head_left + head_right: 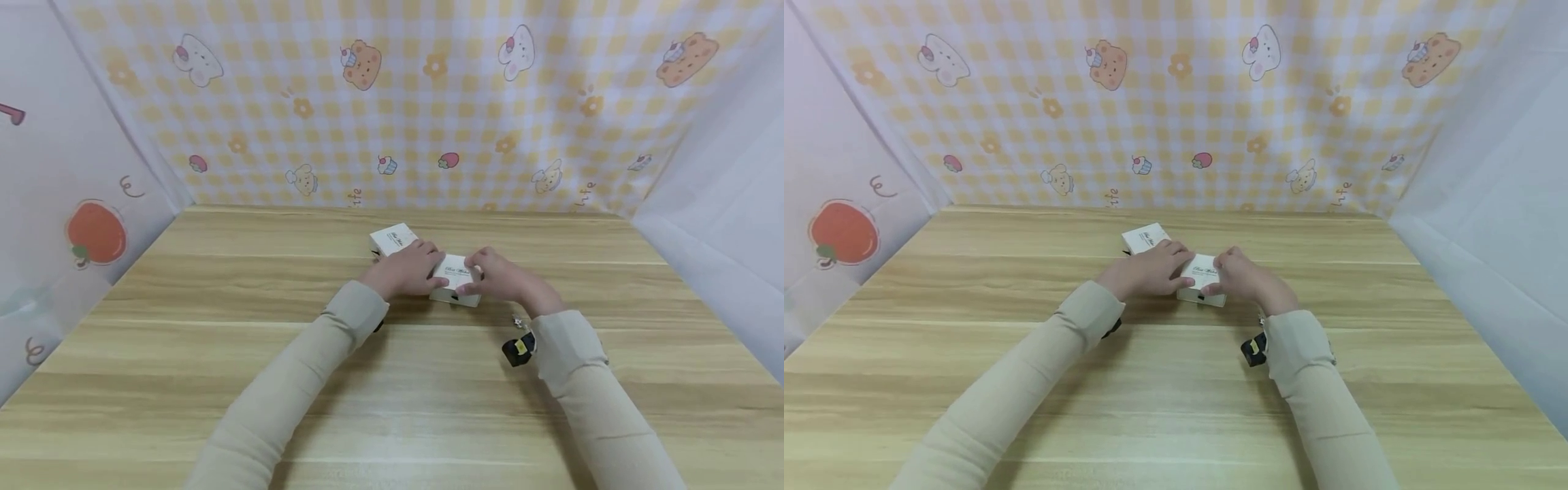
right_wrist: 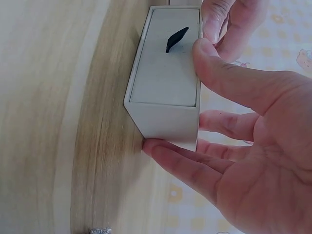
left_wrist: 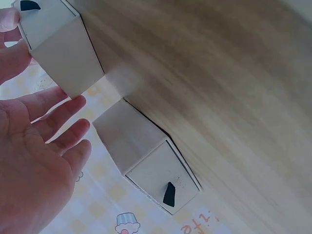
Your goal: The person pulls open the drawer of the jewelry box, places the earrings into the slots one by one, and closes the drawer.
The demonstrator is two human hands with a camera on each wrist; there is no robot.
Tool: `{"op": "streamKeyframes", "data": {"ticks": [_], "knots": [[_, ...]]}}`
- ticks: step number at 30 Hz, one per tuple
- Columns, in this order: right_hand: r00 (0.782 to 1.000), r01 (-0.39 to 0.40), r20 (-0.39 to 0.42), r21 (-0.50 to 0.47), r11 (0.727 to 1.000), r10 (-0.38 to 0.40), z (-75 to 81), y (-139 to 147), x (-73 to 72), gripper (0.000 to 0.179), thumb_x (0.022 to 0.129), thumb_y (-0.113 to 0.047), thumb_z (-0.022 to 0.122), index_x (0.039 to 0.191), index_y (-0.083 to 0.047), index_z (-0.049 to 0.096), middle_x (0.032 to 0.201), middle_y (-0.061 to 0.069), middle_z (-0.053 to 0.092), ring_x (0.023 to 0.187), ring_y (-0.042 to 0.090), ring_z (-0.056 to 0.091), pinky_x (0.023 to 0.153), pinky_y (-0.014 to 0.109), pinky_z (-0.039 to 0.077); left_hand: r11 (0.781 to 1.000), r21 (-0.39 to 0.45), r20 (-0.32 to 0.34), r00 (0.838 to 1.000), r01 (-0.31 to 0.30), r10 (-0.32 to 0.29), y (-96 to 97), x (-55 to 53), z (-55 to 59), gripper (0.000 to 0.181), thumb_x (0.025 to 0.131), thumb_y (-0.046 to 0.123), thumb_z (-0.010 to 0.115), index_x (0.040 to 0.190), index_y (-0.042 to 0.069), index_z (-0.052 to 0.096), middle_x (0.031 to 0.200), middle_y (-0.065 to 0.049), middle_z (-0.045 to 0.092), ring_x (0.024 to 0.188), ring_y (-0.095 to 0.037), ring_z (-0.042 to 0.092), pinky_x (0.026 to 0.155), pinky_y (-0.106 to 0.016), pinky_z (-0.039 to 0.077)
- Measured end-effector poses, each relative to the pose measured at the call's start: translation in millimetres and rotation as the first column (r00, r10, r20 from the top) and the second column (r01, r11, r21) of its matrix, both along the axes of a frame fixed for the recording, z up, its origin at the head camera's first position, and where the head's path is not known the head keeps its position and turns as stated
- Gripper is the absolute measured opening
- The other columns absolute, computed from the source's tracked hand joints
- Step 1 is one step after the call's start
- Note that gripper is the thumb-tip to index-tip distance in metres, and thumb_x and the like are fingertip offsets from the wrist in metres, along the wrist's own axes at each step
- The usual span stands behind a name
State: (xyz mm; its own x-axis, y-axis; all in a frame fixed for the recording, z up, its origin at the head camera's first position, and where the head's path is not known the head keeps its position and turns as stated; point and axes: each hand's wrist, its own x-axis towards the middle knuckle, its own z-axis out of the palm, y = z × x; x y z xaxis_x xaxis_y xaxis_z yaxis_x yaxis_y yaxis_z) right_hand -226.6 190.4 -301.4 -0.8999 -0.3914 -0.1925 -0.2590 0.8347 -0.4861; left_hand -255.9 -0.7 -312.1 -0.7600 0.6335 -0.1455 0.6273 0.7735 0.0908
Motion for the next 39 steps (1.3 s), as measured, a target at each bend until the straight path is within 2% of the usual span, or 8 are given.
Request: {"op": "streamKeyframes", "data": {"ticks": [4,12,23,31,39], "knots": [[1.0,-0.007,-0.004,0.013,1.0,0.007,-0.7,1,5.0,0.062,0.086,-0.029,0.066,0.129,0.01,0.043,0.135,0.031,0.032,0.101,0.033,0.05,0.089,0.046,0.043,1.0,0.008,0.005,1.0,0.006,-0.006,-0.9,5.6,0.3,0.063,0.094,0.05,0.042,0.144,0.012,0.033,0.148,-0.005,0.033,0.137,-0.021,0.027,0.112,-0.037,0.026],[0.999,-0.037,-0.03,0.012,0.999,0.037,-3.6,-1,12.5,0.06,0.086,-0.029,0.066,0.128,0.007,0.045,0.13,0.03,0.036,0.095,0.029,0.051,0.084,0.041,0.044,1.0,-0.007,-0.038,0.999,0.016,-0.016,-5.2,16.7,0.7,0.063,0.095,0.05,0.041,0.144,0.011,0.033,0.146,-0.006,0.036,0.136,-0.021,0.03,0.111,-0.035,0.027],[0.998,-0.047,-0.039,0.009,0.999,0.048,-2.2,-2,20.2,0.053,0.086,-0.027,0.066,0.123,0.006,0.048,0.125,0.027,0.039,0.089,0.026,0.05,0.077,0.034,0.044,0.997,-0.058,-0.103,0.993,0.051,-0.057,-3.8,22.2,-0.2,0.061,0.095,0.05,0.04,0.14,0.009,0.038,0.142,-0.007,0.04,0.134,-0.022,0.032,0.112,-0.034,0.026],[0.995,-0.076,-0.068,0.007,0.997,0.076,-3.9,-2,26.0,0.045,0.085,-0.025,0.067,0.114,0.004,0.051,0.12,0.027,0.042,0.087,0.026,0.051,0.073,0.032,0.045,0.991,-0.095,-0.159,0.981,0.093,-0.107,-6.3,29.8,-2.7,0.061,0.096,0.05,0.038,0.138,0.006,0.04,0.139,-0.008,0.044,0.132,-0.021,0.034,0.112,-0.033,0.024],[0.993,-0.095,-0.073,0.002,0.995,0.095,-3.5,-2,32.0,0.05,0.086,-0.027,0.066,0.118,0.008,0.049,0.122,0.028,0.04,0.084,0.023,0.051,0.073,0.032,0.045,0.988,-0.112,-0.194,0.972,0.11,-0.131,-8.8,35.5,-3.0,0.064,0.096,0.051,0.034,0.141,0.005,0.037,0.142,-0.009,0.042,0.135,-0.022,0.031,0.113,-0.033,0.022]]}}
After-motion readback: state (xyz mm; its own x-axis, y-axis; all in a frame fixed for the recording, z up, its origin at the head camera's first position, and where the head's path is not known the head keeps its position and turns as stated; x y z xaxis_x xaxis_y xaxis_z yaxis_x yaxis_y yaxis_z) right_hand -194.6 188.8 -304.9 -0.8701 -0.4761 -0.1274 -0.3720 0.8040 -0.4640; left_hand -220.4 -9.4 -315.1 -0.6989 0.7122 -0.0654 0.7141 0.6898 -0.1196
